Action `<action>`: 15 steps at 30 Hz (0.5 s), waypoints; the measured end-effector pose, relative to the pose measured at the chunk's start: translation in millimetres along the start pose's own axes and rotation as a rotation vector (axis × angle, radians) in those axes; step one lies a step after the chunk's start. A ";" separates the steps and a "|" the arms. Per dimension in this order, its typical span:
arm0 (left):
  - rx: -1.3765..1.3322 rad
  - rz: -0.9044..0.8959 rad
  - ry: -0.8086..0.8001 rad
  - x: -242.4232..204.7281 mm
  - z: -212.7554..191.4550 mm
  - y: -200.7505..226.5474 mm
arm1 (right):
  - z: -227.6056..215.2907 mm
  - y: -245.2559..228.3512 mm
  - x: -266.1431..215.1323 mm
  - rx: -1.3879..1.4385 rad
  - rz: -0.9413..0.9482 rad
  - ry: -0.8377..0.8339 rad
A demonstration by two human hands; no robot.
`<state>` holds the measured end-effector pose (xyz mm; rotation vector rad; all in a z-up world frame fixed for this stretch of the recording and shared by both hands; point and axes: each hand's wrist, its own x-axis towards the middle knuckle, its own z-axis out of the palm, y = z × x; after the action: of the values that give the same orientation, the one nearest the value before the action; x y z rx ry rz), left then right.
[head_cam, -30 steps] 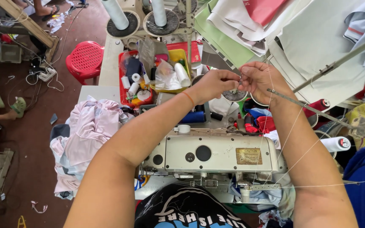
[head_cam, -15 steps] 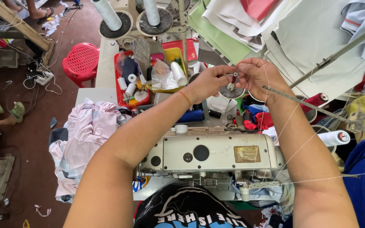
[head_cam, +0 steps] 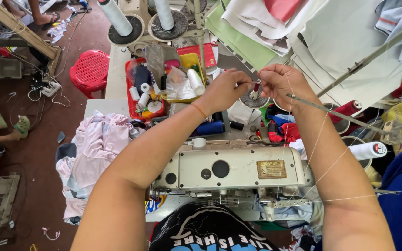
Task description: The person moves to a sewing machine and begins threading it. They place a spool of red thread onto a holder and guide the thread through the machine's tension discs and guides.
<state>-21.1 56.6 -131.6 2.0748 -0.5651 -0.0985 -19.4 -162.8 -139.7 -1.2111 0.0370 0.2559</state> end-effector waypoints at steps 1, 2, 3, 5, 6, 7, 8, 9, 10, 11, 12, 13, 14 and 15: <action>0.071 0.053 0.057 0.3 -1.7 0.8 | 1.6 -0.1 -0.8 -0.033 -0.008 0.011; 0.141 0.107 0.113 0.5 -3.5 1.6 | 3.3 -0.3 -1.7 -0.067 -0.015 0.023; 0.143 0.108 0.111 -2.7 -5.6 5.5 | 3.2 0.6 -1.1 -0.065 -0.017 0.024; 0.269 0.183 0.186 -8.6 -9.4 13.9 | 2.8 1.8 -0.3 -0.102 -0.018 0.042; 0.270 0.186 0.184 -11.8 -11.6 18.5 | 7.0 -2.6 -3.7 -0.100 -0.020 0.044; 0.354 0.240 0.195 -14.9 -13.9 23.1 | 11.2 -7.2 -7.0 -0.121 -0.027 0.051; 0.438 0.295 0.207 -18.0 -16.1 27.7 | 15.3 -11.7 -10.3 -0.142 -0.035 0.057; 0.439 0.297 0.204 -16.6 -14.3 26.0 | 19.0 -13.3 -13.1 -0.140 -0.036 0.059; 0.479 0.340 0.228 -15.3 -12.6 24.2 | 22.8 -14.9 -15.8 -0.133 -0.043 0.057; 0.518 0.382 0.252 -13.9 -10.9 22.3 | 26.6 -16.5 -18.3 -0.126 -0.048 0.054; 0.519 0.384 0.250 -13.7 -11.3 23.6 | 26.8 -14.6 -17.1 -0.124 -0.050 0.055; 0.528 0.409 0.276 -13.7 -11.7 24.9 | 27.1 -12.6 -15.8 -0.114 -0.037 0.034; 0.537 0.433 0.302 -13.7 -12.3 26.2 | 27.5 -10.6 -14.6 -0.104 -0.025 0.013; 0.538 0.435 0.301 -12.0 -10.6 23.0 | 27.4 -8.6 -14.4 -0.102 -0.027 0.014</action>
<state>-36.8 59.9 -108.7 2.3558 -0.9097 0.6728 -34.5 -142.8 -119.7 -1.3145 0.0200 0.2284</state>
